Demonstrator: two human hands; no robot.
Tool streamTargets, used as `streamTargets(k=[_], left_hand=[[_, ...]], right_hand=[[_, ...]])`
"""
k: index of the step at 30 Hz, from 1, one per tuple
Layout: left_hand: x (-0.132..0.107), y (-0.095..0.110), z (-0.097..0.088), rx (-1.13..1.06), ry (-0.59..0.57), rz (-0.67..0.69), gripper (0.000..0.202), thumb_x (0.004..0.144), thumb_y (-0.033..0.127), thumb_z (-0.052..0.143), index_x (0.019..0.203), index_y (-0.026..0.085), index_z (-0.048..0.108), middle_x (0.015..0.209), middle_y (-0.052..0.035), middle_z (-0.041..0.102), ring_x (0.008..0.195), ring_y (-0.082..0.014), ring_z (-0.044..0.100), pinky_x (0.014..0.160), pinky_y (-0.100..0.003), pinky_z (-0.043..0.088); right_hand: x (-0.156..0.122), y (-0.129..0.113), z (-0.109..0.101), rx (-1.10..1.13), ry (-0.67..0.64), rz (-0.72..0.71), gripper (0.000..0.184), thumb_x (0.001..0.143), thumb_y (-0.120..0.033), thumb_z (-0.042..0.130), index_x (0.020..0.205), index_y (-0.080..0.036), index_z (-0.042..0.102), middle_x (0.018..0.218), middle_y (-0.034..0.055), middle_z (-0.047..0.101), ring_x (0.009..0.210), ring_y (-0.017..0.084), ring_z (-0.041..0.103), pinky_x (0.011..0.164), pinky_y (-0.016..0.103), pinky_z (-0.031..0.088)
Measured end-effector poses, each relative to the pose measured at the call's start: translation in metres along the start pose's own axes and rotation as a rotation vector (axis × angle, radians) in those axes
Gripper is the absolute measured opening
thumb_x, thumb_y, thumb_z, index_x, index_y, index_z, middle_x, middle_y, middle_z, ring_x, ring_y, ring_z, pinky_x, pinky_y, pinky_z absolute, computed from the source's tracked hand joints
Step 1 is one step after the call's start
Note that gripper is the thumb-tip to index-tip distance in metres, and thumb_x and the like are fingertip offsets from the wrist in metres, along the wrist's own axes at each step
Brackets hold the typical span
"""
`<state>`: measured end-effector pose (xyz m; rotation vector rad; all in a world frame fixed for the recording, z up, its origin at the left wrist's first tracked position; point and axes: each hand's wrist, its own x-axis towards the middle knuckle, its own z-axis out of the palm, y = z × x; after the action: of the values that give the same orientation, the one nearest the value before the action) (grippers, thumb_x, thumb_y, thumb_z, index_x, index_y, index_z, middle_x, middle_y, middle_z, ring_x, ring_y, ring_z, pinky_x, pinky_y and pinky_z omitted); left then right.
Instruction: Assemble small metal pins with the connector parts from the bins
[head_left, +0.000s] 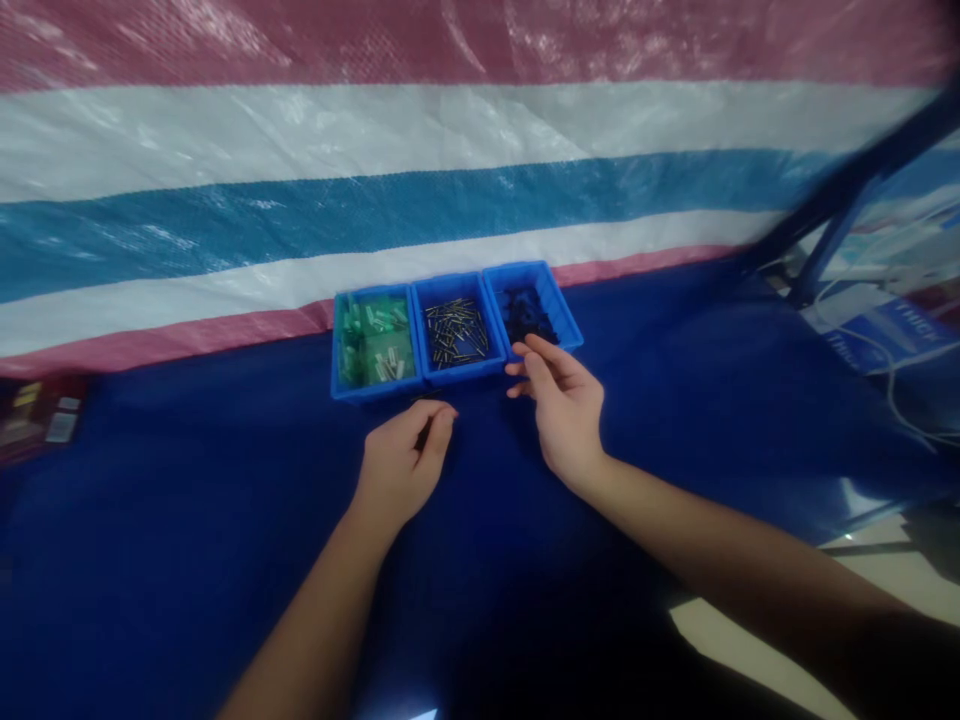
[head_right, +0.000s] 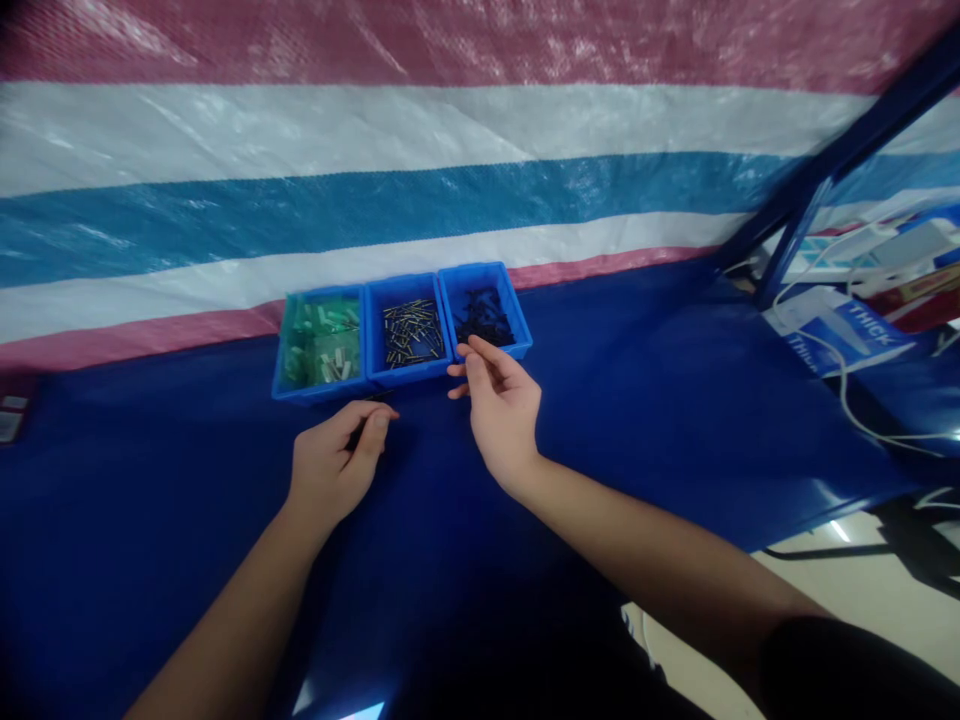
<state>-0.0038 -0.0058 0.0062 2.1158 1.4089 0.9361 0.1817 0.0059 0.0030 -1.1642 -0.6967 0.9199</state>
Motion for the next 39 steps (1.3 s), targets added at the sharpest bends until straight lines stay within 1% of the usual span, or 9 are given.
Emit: streamTargets(k=[4,7,10,13,15,19,25,28,39], left_hand=[[0.0,0.0,0.0,0.004,0.021,0.003,0.023,0.099,0.03,0.051,0.094,0.02,0.071,0.071,0.0013,0.071,0.063,-0.0109,0.065,0.07,-0.021,0.052],[0.0,0.003,0.001,0.008,0.064,-0.012,0.024,0.099,0.031,0.051,0.094,0.02,0.071,0.071,0.0012,0.071,0.063,-0.0115,0.065,0.069,-0.022,0.051],[-0.002,0.006,0.001,0.027,0.117,-0.049,0.026,0.099,0.033,0.05,0.092,0.02,0.071,0.069,0.0016,0.07,0.061,-0.0113,0.063,0.065,-0.022,0.049],[-0.003,0.007,-0.001,0.053,0.191,-0.089,0.026,0.098,0.034,0.051,0.087,0.019,0.07,0.066,0.0018,0.068,0.058,-0.0109,0.061,0.061,-0.023,0.045],[-0.003,0.007,-0.001,0.054,0.236,-0.114,0.025,0.097,0.033,0.052,0.087,0.019,0.069,0.068,0.0014,0.069,0.06,-0.0109,0.063,0.061,-0.023,0.045],[-0.003,0.007,-0.001,0.026,0.244,-0.122,0.025,0.097,0.033,0.052,0.087,0.019,0.069,0.071,0.0008,0.07,0.063,-0.0109,0.064,0.064,-0.023,0.046],[-0.004,0.007,0.001,0.043,0.266,-0.112,0.025,0.097,0.033,0.052,0.086,0.019,0.07,0.071,0.0009,0.07,0.064,-0.011,0.064,0.066,-0.023,0.046],[-0.004,0.003,0.001,0.019,0.302,-0.139,0.025,0.096,0.034,0.053,0.086,0.019,0.07,0.068,0.0001,0.068,0.063,-0.012,0.064,0.065,-0.023,0.047],[0.008,-0.004,-0.003,-0.404,0.539,-0.309,0.031,0.099,0.041,0.051,0.08,0.018,0.061,0.052,0.0049,0.048,0.047,-0.0091,0.05,0.05,-0.022,0.043]], right_hand=[[-0.002,-0.002,-0.002,-0.149,-0.107,-0.087,0.021,0.091,-0.033,0.066,0.107,-0.021,0.072,0.103,0.0062,0.077,0.078,0.016,0.072,0.058,0.028,0.06],[-0.005,-0.004,-0.005,-0.395,-0.454,-0.244,0.014,0.093,-0.024,0.061,0.098,-0.021,0.074,0.099,0.0058,0.077,0.085,0.017,0.072,0.076,0.033,0.062],[-0.01,-0.005,-0.007,-0.598,-0.835,-0.481,0.03,0.091,-0.016,0.061,0.12,-0.02,0.069,0.125,0.0103,0.072,0.118,0.023,0.065,0.104,0.044,0.052],[-0.013,-0.005,-0.008,-0.785,-1.06,-0.55,0.049,0.092,-0.02,0.062,0.141,-0.019,0.056,0.147,0.0129,0.058,0.139,0.027,0.048,0.114,0.051,0.041],[-0.014,-0.007,-0.008,-0.885,-1.136,-0.552,0.046,0.095,-0.023,0.06,0.141,-0.019,0.056,0.148,0.0124,0.057,0.142,0.028,0.044,0.114,0.051,0.039],[-0.015,-0.009,-0.008,-0.968,-1.175,-0.58,0.035,0.099,-0.023,0.055,0.132,-0.018,0.064,0.144,0.011,0.061,0.14,0.027,0.045,0.112,0.048,0.038],[-0.02,-0.009,-0.007,-1.009,-1.185,-0.663,0.04,0.1,-0.023,0.053,0.139,-0.019,0.06,0.151,0.0096,0.055,0.141,0.03,0.042,0.11,0.049,0.037],[-0.021,-0.008,-0.007,-1.019,-1.219,-0.67,0.038,0.102,-0.024,0.049,0.138,-0.02,0.06,0.145,0.0093,0.06,0.142,0.028,0.041,0.11,0.049,0.035],[-0.022,-0.009,-0.007,-0.981,-1.218,-0.693,0.028,0.1,-0.022,0.055,0.122,-0.023,0.071,0.138,0.0069,0.066,0.135,0.027,0.048,0.105,0.044,0.038]])
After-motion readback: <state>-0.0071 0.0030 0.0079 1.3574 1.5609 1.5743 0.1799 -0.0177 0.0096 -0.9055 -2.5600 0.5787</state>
